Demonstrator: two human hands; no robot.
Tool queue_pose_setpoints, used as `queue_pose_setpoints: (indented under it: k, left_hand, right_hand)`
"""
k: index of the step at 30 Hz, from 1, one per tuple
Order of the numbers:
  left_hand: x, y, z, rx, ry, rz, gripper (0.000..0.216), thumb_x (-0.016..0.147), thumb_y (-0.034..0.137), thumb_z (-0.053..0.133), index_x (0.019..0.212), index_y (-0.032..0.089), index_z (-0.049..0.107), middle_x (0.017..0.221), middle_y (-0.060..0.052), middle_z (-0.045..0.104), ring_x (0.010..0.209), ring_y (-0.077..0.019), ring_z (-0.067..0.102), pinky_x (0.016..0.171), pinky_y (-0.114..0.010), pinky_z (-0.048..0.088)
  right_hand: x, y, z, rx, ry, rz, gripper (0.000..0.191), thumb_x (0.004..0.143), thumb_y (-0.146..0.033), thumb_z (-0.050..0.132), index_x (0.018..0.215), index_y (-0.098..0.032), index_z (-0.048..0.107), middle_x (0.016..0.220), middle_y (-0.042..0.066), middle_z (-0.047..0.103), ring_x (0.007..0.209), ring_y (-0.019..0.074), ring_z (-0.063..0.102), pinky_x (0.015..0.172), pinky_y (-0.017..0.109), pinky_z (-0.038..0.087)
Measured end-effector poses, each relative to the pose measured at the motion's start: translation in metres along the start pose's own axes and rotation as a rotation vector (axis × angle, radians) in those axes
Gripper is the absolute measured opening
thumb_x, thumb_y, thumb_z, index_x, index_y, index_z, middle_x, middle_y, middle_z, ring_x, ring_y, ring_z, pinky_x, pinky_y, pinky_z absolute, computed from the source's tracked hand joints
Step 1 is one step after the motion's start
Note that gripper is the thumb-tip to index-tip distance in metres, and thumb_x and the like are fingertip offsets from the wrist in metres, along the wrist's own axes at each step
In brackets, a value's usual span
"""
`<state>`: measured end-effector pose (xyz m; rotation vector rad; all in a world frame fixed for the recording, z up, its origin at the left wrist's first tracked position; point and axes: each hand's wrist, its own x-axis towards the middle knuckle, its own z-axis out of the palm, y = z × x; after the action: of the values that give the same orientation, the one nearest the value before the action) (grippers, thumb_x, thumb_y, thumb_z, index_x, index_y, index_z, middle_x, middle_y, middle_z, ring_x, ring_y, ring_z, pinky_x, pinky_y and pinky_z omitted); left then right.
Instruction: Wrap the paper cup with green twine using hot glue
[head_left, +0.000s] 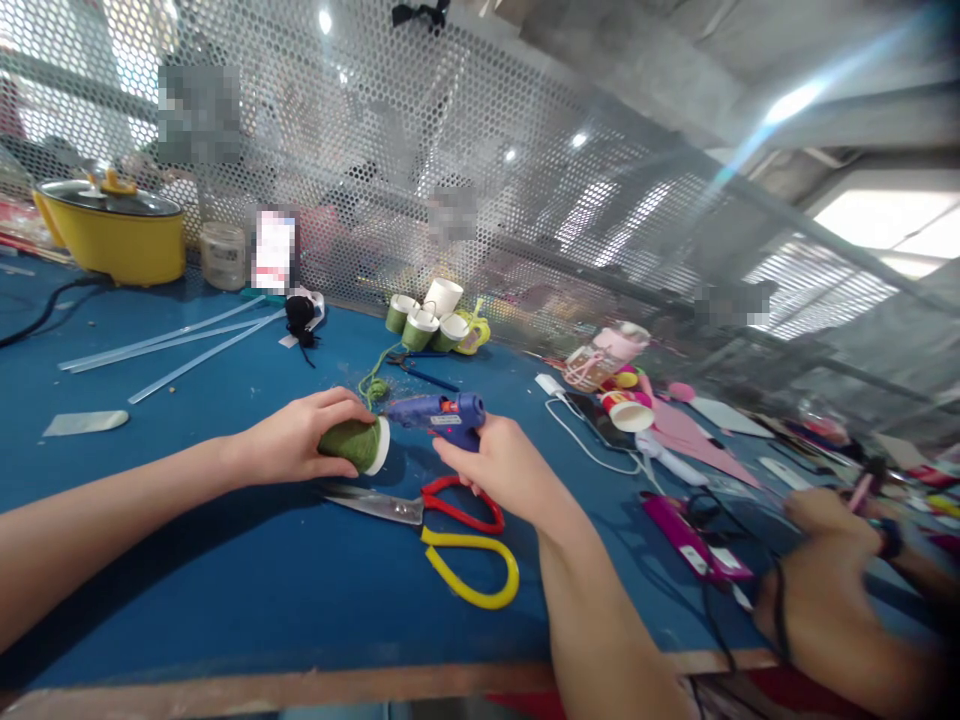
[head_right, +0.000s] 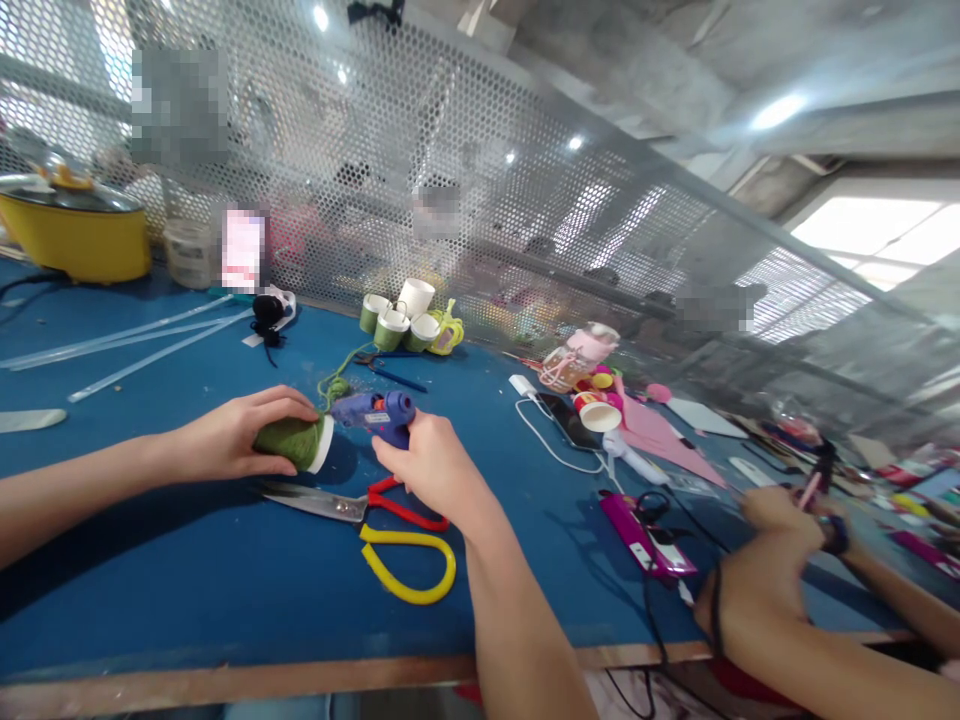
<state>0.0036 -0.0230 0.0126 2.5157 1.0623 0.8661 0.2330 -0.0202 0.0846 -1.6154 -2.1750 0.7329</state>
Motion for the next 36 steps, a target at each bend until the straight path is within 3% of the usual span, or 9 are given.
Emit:
queue_pose_setpoints:
  k: [5,9,13,18,21,26,30,32,36]
  left_hand:
    - [0.000,-0.002,0.000,-0.014,0.015,-0.041,0.042,0.073,0.033,0.063,0.110,0.018,0.047,0.112,-0.009,0.051,0.102,-0.0219,0.053,0.087,-0.033,0.043]
    - [0.000,-0.003,-0.001,-0.008,0.044,-0.051,0.043,0.073,0.034,0.063,0.109,0.018,0.047,0.111,-0.010,0.052,0.100,-0.0220,0.054,0.087,-0.034,0.044]
    - [0.000,-0.003,-0.002,0.046,0.078,0.017,0.041,0.075,0.032,0.062,0.111,0.018,0.046,0.112,-0.010,0.051,0.103,-0.0217,0.052,0.089,-0.034,0.044]
    - [-0.002,-0.003,0.000,0.195,0.129,0.134,0.041,0.076,0.027,0.061,0.113,0.018,0.045,0.118,-0.013,0.043,0.109,-0.0241,0.047,0.091,-0.038,0.043]
    - [-0.004,-0.002,0.002,0.260,0.141,0.188,0.040,0.077,0.025,0.060,0.113,0.018,0.046,0.117,-0.014,0.041,0.108,-0.0254,0.046,0.089,-0.040,0.044]
    - [-0.004,0.001,0.004,0.311,0.135,0.261,0.037,0.078,0.024,0.059,0.113,0.018,0.047,0.115,-0.014,0.042,0.107,-0.0261,0.046,0.087,-0.041,0.046]
    - [-0.004,0.003,0.005,0.333,0.140,0.309,0.037,0.077,0.021,0.059,0.112,0.017,0.048,0.114,-0.014,0.041,0.105,-0.0267,0.046,0.085,-0.041,0.047]
    - [-0.003,0.005,0.006,0.339,0.136,0.333,0.035,0.078,0.020,0.059,0.111,0.017,0.049,0.114,-0.015,0.040,0.106,-0.0270,0.046,0.084,-0.041,0.048]
    - [-0.003,0.007,0.004,0.341,0.129,0.357,0.032,0.078,0.018,0.058,0.109,0.016,0.050,0.112,-0.015,0.041,0.106,-0.0271,0.045,0.082,-0.040,0.049]
  right_hand:
    - [0.011,0.010,0.000,0.181,-0.012,-0.013,0.015,0.072,-0.028,0.056,0.065,-0.016,0.049,0.043,-0.005,0.049,0.035,0.0073,0.045,0.040,0.020,0.039]
    - [0.030,0.031,-0.001,0.391,0.126,0.015,0.017,0.070,-0.029,0.060,0.075,-0.014,0.052,0.055,-0.003,0.054,0.045,0.0079,0.050,0.046,0.020,0.043]
    - [0.051,0.056,0.003,0.213,0.180,0.073,0.021,0.077,-0.033,0.053,0.070,-0.013,0.054,0.064,0.003,0.060,0.055,0.0080,0.054,0.055,0.019,0.045]
    - [0.070,0.077,0.016,0.117,0.178,0.190,0.028,0.080,-0.035,0.049,0.059,-0.016,0.049,0.050,0.001,0.054,0.040,0.0084,0.048,0.041,0.021,0.039]
    - [0.076,0.083,0.017,0.038,0.201,0.216,0.029,0.075,-0.033,0.057,0.053,-0.018,0.047,0.045,0.002,0.052,0.042,0.0125,0.050,0.043,0.024,0.038]
    - [0.070,0.067,0.014,-0.030,0.242,0.108,0.028,0.075,-0.034,0.057,0.053,-0.017,0.054,0.065,0.009,0.063,0.072,0.0213,0.058,0.063,0.029,0.041]
    - [0.055,0.034,0.027,0.091,0.063,-0.060,0.046,0.084,-0.052,0.035,0.078,-0.020,0.068,0.084,0.004,0.069,0.078,0.0172,0.061,0.071,0.027,0.043]
    - [0.050,0.019,0.037,0.231,-0.082,-0.167,0.055,0.084,-0.058,0.031,0.083,-0.017,0.069,0.089,0.006,0.069,0.086,0.0202,0.060,0.080,0.031,0.041]
    - [0.047,0.006,0.048,0.365,-0.152,-0.160,0.066,0.079,-0.066,0.029,0.084,-0.014,0.069,0.092,0.010,0.068,0.093,0.0243,0.058,0.086,0.037,0.038]
